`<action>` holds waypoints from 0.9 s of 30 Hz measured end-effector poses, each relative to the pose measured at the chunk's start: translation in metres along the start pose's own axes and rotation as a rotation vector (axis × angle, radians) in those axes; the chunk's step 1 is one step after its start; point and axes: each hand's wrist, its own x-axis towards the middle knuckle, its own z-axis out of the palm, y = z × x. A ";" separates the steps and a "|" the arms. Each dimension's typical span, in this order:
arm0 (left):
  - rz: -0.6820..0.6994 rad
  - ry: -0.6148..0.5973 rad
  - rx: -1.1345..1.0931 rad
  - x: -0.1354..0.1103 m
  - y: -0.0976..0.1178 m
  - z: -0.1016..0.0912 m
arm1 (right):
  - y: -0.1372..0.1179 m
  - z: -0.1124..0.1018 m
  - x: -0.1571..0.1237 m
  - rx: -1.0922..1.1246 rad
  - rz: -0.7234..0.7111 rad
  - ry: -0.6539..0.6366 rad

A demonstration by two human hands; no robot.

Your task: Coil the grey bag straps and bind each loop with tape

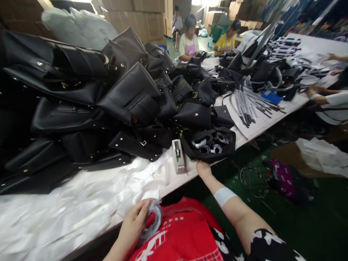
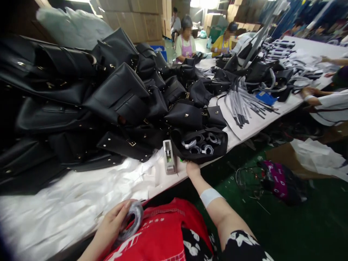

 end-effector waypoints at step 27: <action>-0.001 0.231 -0.339 -0.040 -0.044 -0.013 | -0.121 0.072 -0.030 0.003 -0.815 -0.154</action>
